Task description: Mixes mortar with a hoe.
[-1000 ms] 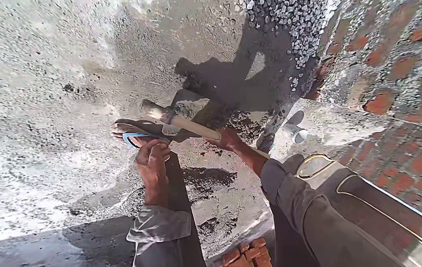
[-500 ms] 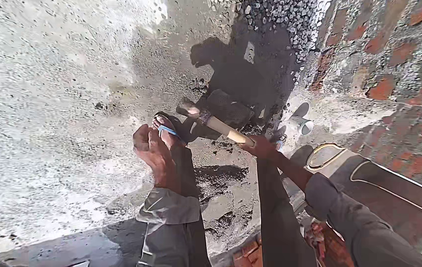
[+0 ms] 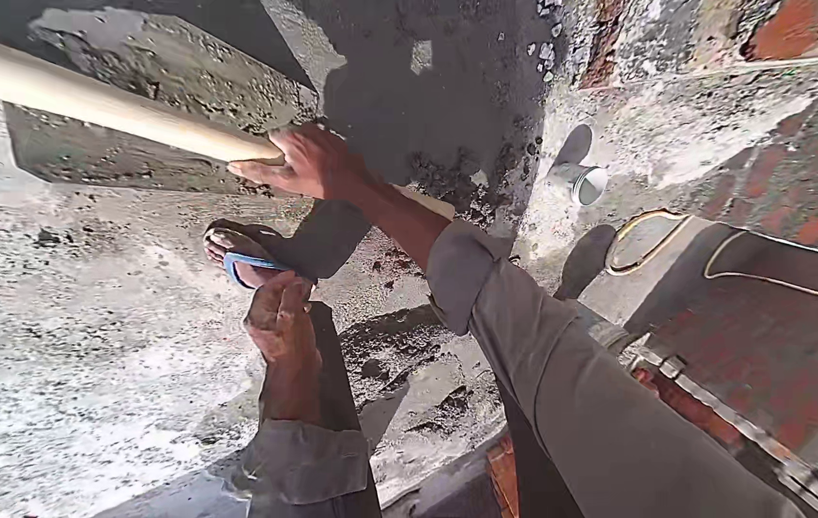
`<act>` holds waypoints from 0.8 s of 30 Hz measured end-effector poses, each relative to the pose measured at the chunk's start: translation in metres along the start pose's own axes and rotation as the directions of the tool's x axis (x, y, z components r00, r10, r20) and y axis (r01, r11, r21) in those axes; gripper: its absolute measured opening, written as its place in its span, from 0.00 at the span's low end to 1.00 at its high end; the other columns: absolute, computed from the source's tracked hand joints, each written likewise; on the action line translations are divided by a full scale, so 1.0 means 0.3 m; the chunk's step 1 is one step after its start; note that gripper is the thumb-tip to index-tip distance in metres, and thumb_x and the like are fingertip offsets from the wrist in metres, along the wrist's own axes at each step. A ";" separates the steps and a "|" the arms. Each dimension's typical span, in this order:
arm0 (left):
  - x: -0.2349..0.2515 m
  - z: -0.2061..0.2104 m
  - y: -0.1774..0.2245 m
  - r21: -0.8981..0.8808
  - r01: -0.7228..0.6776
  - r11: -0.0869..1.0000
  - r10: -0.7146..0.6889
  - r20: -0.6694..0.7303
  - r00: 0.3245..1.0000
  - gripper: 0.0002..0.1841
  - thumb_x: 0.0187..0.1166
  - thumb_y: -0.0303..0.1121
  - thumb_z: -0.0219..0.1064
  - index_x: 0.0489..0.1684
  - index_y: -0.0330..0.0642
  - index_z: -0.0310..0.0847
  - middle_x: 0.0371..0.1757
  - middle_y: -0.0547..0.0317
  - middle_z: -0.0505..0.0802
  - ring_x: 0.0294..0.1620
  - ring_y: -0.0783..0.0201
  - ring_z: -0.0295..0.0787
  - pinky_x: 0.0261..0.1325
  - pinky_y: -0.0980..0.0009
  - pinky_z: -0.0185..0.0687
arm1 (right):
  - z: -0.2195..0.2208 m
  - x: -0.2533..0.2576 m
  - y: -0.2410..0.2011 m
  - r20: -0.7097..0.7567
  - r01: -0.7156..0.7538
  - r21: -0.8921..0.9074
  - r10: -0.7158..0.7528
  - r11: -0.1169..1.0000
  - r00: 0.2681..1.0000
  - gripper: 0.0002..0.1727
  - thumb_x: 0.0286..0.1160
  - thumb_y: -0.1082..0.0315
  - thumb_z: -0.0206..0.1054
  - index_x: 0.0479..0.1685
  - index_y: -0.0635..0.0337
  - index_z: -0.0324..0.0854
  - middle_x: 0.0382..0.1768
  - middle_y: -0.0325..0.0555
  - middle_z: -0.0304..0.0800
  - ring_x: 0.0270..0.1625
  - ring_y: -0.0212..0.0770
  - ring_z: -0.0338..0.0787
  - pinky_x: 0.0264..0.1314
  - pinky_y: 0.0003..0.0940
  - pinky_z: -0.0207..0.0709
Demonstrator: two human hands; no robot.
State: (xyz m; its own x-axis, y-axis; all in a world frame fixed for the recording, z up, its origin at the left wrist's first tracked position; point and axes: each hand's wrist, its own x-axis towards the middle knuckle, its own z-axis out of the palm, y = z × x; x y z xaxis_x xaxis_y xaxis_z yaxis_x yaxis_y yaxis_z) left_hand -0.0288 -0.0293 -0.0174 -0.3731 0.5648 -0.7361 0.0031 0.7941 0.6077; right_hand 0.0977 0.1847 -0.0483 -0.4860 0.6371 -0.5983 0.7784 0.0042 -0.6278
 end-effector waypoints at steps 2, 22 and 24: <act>-0.017 0.044 -0.021 0.045 0.023 0.999 -0.025 0.031 0.999 0.16 0.84 0.34 0.61 0.60 0.31 0.82 0.50 0.52 0.90 0.45 0.67 0.89 0.50 0.68 0.86 | -0.043 -0.144 0.200 -0.053 -0.062 -0.011 0.061 0.998 0.997 0.30 0.77 0.37 0.66 0.41 0.60 0.86 0.34 0.48 0.89 0.40 0.46 0.90 0.43 0.50 0.81; -0.310 0.580 -0.160 0.520 -0.412 0.748 -0.092 0.696 0.712 0.42 0.78 0.52 0.69 0.87 0.32 0.61 0.76 0.37 0.82 0.76 0.45 0.80 0.75 0.51 0.76 | 0.163 -0.939 0.868 -0.191 0.150 0.974 0.972 0.170 0.137 0.33 0.91 0.39 0.49 0.39 0.64 0.77 0.17 0.42 0.83 0.17 0.38 0.86 0.26 0.39 0.88; -0.282 0.588 -0.185 0.560 -0.475 0.678 -0.127 0.727 0.675 0.51 0.73 0.56 0.72 0.91 0.32 0.54 0.81 0.35 0.77 0.81 0.41 0.74 0.82 0.45 0.68 | 0.225 -0.918 0.808 -0.114 0.246 0.966 0.985 0.080 0.126 0.32 0.91 0.40 0.50 0.33 0.63 0.76 0.14 0.41 0.81 0.15 0.37 0.85 0.22 0.36 0.86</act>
State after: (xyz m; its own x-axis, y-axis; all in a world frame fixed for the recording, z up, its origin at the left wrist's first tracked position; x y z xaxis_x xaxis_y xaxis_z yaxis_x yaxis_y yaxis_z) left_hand 0.1662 -0.0816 -0.0414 0.4220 0.4434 -0.7908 0.6992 0.3961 0.5952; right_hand 0.3932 -0.0418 -0.0695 0.7509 0.1728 -0.6374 -0.4408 -0.5875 -0.6786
